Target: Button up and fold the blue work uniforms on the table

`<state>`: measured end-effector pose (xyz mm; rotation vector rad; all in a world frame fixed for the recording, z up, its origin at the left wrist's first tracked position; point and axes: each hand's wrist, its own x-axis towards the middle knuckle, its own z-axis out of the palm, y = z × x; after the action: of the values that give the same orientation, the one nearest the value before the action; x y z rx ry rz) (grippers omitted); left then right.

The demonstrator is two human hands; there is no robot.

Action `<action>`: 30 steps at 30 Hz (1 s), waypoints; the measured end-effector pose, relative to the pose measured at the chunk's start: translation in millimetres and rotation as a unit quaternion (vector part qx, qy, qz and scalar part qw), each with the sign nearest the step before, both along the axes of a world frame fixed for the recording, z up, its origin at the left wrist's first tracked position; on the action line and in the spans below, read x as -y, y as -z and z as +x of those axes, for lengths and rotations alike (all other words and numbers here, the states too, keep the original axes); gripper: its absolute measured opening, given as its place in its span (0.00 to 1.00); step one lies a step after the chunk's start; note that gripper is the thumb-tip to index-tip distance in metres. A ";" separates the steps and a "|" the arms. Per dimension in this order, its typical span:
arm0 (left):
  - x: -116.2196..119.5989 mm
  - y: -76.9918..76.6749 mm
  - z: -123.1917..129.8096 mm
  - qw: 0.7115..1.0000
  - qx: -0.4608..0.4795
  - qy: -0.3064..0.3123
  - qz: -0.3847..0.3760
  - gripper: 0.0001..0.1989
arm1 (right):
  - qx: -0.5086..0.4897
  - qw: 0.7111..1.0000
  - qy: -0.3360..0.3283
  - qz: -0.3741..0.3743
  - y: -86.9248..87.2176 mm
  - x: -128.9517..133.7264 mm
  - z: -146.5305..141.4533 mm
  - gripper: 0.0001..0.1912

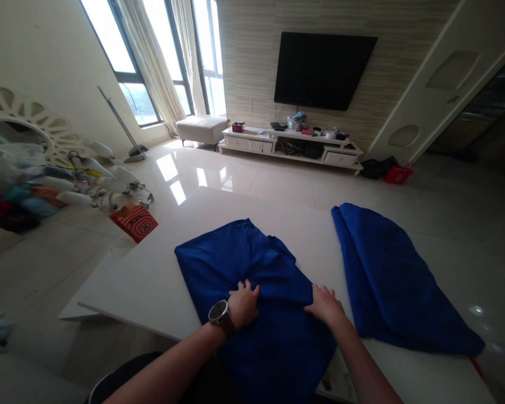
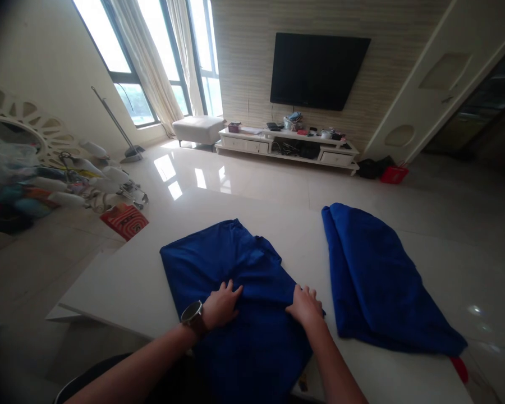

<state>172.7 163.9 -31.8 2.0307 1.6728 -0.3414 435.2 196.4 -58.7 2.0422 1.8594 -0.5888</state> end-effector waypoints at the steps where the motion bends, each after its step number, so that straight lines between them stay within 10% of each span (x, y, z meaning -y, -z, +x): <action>1: 3.5 -2.7 3.1 1.000 0.002 0.010 0.003 0.32 | 0.007 1.000 -0.008 0.002 -0.6 -1.0 -3.0 0.29; 8: -11.0 -8.4 -19.0 0.996 0.080 0.020 0.022 0.10 | 0.025 0.999 -0.038 -0.021 -10.5 2.3 -13.3 0.34; 18: -45.3 -2.0 -55.1 0.982 0.123 -0.008 0.144 0.22 | -0.083 0.991 -0.060 0.085 -23.8 10.9 -3.5 0.16; 24: -46.9 0.7 -41.4 0.965 0.189 -0.008 0.183 0.36 | -0.131 0.896 -0.121 0.407 -46.9 10.7 -4.4 0.09; 30: -49.3 8.4 -34.3 0.939 0.257 0.010 0.230 0.53 | -0.267 0.783 -0.325 0.459 -50.6 34.5 -33.6 0.17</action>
<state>138.4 213.2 -40.1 2.1965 1.4806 0.5889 401.6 161.9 -8.0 1.4482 3.4828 -0.0073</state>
